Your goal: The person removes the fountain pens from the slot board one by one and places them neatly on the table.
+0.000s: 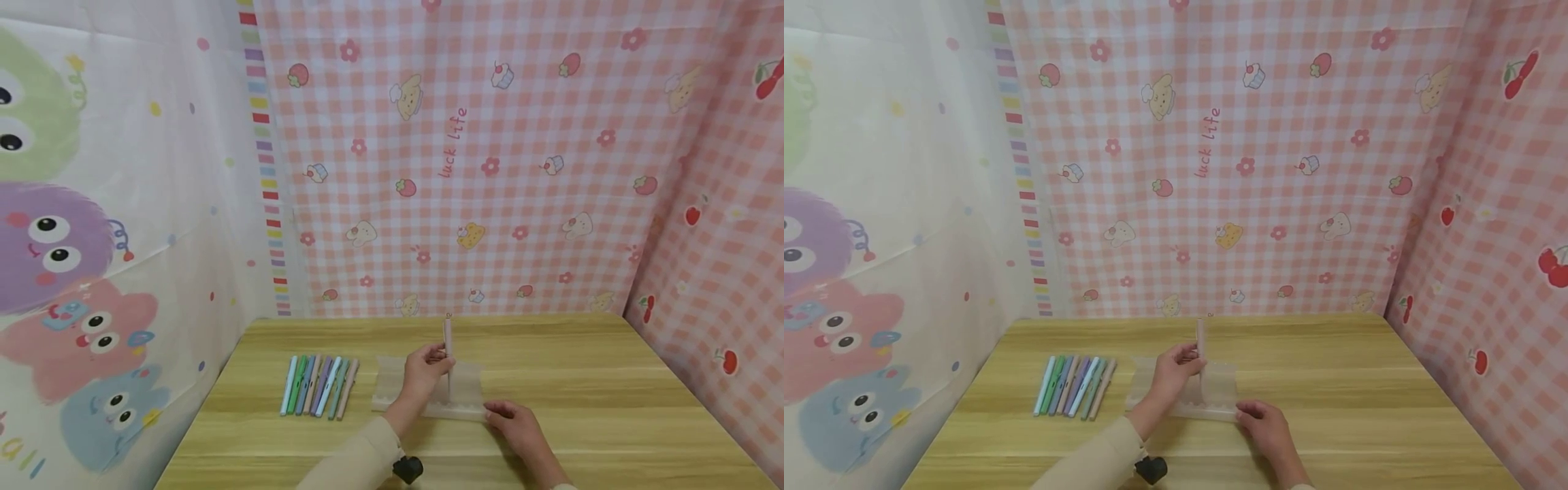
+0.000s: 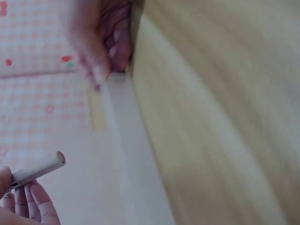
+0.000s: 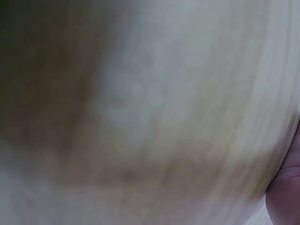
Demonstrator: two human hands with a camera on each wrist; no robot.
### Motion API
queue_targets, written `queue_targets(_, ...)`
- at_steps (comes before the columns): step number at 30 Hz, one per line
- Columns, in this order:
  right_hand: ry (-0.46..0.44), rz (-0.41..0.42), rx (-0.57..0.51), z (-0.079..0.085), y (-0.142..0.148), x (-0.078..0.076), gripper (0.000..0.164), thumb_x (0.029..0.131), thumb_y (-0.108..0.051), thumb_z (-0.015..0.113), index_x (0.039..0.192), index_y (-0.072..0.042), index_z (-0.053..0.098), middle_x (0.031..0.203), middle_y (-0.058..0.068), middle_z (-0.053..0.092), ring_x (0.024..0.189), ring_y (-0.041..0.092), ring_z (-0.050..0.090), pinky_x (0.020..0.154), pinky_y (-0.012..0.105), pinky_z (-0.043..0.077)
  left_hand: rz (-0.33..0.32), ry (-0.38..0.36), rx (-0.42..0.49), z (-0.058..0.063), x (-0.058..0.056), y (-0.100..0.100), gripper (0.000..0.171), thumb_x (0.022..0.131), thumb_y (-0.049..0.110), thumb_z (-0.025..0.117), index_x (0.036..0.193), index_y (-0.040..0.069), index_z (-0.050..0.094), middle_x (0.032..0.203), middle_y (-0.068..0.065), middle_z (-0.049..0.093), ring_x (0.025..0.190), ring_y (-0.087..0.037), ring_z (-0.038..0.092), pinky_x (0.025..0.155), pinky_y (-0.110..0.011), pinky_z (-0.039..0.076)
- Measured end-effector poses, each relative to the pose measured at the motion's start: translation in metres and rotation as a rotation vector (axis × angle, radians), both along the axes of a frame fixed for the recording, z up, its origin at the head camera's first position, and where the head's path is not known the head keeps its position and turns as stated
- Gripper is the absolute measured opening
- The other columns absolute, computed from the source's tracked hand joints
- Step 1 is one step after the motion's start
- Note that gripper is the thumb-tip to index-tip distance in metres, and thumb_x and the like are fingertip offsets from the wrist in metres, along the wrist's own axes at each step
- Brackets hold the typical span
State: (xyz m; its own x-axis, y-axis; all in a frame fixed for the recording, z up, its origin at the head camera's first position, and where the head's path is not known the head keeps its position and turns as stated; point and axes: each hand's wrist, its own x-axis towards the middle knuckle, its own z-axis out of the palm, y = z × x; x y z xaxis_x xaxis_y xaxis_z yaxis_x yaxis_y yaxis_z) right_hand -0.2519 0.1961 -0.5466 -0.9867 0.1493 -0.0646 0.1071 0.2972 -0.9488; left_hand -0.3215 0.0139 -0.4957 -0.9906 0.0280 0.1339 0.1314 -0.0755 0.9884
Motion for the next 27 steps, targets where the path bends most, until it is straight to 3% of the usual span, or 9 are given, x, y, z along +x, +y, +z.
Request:
queue_targets(6,-0.001,-0.005,-0.007,-0.001,0.000,-0.001,0.020,0.091,0.000,0.067,0.108,0.011,0.069,0.103,0.016,0.070,0.092,0.020,0.065,0.077,0.031,0.057,0.021,-0.023,0.067,0.015,-0.011,-0.046,0.034,0.089,-0.003,0.069,0.123,-0.009,0.063,0.097,-0.011,0.064,0.084,-0.014,0.063,0.083,-0.043,0.057)
queue_targets(14,-0.002,-0.010,-0.017,-0.001,0.000,-0.001,0.019,0.091,0.002,0.066,0.107,0.012,0.069,0.100,0.014,0.070,0.087,0.019,0.064,0.074,0.029,0.056,0.114,-0.027,-0.005,0.020,-0.022,-0.110,0.035,0.092,0.001,0.068,0.125,-0.009,0.061,0.095,-0.009,0.063,0.080,-0.014,0.064,0.084,-0.047,0.056)
queue_targets(20,-0.001,-0.011,-0.009,-0.001,-0.001,-0.002,0.019,0.091,0.001,0.066,0.106,0.011,0.069,0.099,0.014,0.070,0.085,0.017,0.063,0.073,0.029,0.056,0.199,-0.066,-0.052,0.024,-0.025,-0.151,0.036,0.092,0.001,0.065,0.128,-0.006,0.060,0.102,-0.011,0.062,0.087,-0.019,0.063,0.082,-0.040,0.057)
queue_targets(27,0.000,-0.010,-0.005,-0.001,-0.001,-0.002,0.019,0.091,0.001,0.066,0.106,0.011,0.069,0.100,0.015,0.070,0.085,0.016,0.064,0.073,0.030,0.056,0.234,-0.097,-0.055,0.025,-0.023,-0.191,0.035,0.092,-0.002,0.065,0.126,-0.007,0.059,0.101,-0.010,0.062,0.084,-0.016,0.062,0.078,-0.035,0.057)
